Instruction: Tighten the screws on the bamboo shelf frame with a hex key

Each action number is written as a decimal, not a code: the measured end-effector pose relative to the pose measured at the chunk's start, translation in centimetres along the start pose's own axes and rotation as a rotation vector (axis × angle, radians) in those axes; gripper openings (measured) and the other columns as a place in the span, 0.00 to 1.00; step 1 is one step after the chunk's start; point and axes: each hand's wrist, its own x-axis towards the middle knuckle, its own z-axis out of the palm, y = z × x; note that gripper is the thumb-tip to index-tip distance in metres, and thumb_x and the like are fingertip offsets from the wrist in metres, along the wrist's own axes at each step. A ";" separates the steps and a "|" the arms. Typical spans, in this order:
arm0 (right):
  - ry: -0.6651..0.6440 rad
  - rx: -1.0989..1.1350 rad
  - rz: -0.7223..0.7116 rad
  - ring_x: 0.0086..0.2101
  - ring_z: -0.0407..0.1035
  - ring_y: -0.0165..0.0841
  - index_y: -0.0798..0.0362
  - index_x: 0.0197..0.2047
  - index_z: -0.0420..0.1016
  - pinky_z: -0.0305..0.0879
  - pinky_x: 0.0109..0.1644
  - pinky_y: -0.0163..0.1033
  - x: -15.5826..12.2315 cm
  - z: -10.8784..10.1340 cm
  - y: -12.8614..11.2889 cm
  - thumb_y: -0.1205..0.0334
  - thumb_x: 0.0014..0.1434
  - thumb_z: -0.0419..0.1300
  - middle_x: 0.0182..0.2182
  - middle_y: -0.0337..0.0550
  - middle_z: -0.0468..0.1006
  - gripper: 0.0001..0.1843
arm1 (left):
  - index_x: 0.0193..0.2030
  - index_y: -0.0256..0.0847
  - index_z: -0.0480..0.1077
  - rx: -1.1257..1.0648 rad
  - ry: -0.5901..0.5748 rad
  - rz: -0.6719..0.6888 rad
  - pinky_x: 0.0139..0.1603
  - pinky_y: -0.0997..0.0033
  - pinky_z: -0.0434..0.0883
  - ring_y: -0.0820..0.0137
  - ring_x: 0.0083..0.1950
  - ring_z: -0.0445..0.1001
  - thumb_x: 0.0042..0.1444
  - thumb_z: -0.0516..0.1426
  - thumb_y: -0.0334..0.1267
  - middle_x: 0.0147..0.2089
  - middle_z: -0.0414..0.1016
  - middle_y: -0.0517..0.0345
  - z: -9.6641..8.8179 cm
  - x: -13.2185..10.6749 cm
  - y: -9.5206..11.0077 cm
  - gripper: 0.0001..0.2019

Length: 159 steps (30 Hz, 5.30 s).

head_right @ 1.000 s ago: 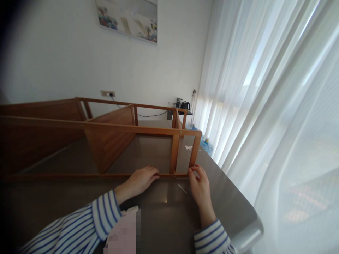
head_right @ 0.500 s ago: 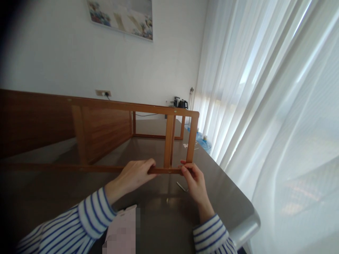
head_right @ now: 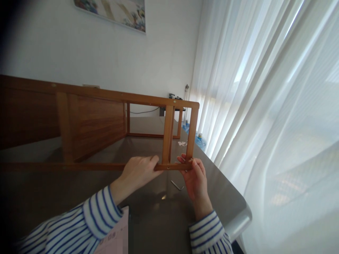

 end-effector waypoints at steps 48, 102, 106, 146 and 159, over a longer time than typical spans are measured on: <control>-0.164 0.049 -0.053 0.54 0.65 0.40 0.48 0.32 0.74 0.54 0.62 0.57 -2.6 3.0 2.0 0.60 0.57 0.61 0.51 0.41 0.74 0.03 | 0.37 0.44 0.71 0.114 0.349 0.106 0.25 0.68 0.58 0.60 0.28 0.76 0.56 0.53 0.56 0.26 0.76 0.57 -1.2 0.1 -1.7 0.17; 0.066 -1.382 -0.729 0.37 0.70 0.35 0.51 0.43 0.77 0.66 0.43 0.42 -3.0 5.3 1.6 0.64 0.60 0.57 0.34 0.46 0.77 0.09 | 0.35 0.41 0.72 0.097 0.349 0.126 0.26 0.69 0.62 0.62 0.27 0.76 0.52 0.56 0.56 0.26 0.78 0.53 -1.4 -0.1 -1.8 0.18; 0.092 -1.365 -0.653 0.35 0.70 0.34 0.51 0.41 0.76 0.66 0.40 0.40 -2.9 5.8 1.2 0.62 0.61 0.57 0.33 0.45 0.77 0.08 | 0.36 0.41 0.72 0.106 0.342 0.118 0.27 0.69 0.62 0.64 0.28 0.76 0.52 0.56 0.56 0.27 0.78 0.53 -1.6 -0.1 -1.8 0.19; 0.062 -1.457 -0.618 0.33 0.69 0.33 0.53 0.38 0.72 0.64 0.39 0.38 -3.5 6.5 0.6 0.63 0.61 0.56 0.31 0.43 0.76 0.05 | 0.34 0.41 0.69 0.140 0.378 0.161 0.25 0.68 0.60 0.62 0.26 0.76 0.53 0.54 0.59 0.25 0.77 0.57 -1.3 -0.1 -2.1 0.21; -0.108 -1.612 -0.500 0.35 0.70 0.34 0.50 0.41 0.72 0.63 0.42 0.39 -5.8 1.7 -1.0 0.59 0.63 0.54 0.34 0.42 0.76 0.08 | 0.34 0.40 0.69 0.146 0.393 0.164 0.24 0.68 0.60 0.62 0.26 0.76 0.51 0.56 0.59 0.24 0.76 0.57 -1.2 -0.1 -2.1 0.21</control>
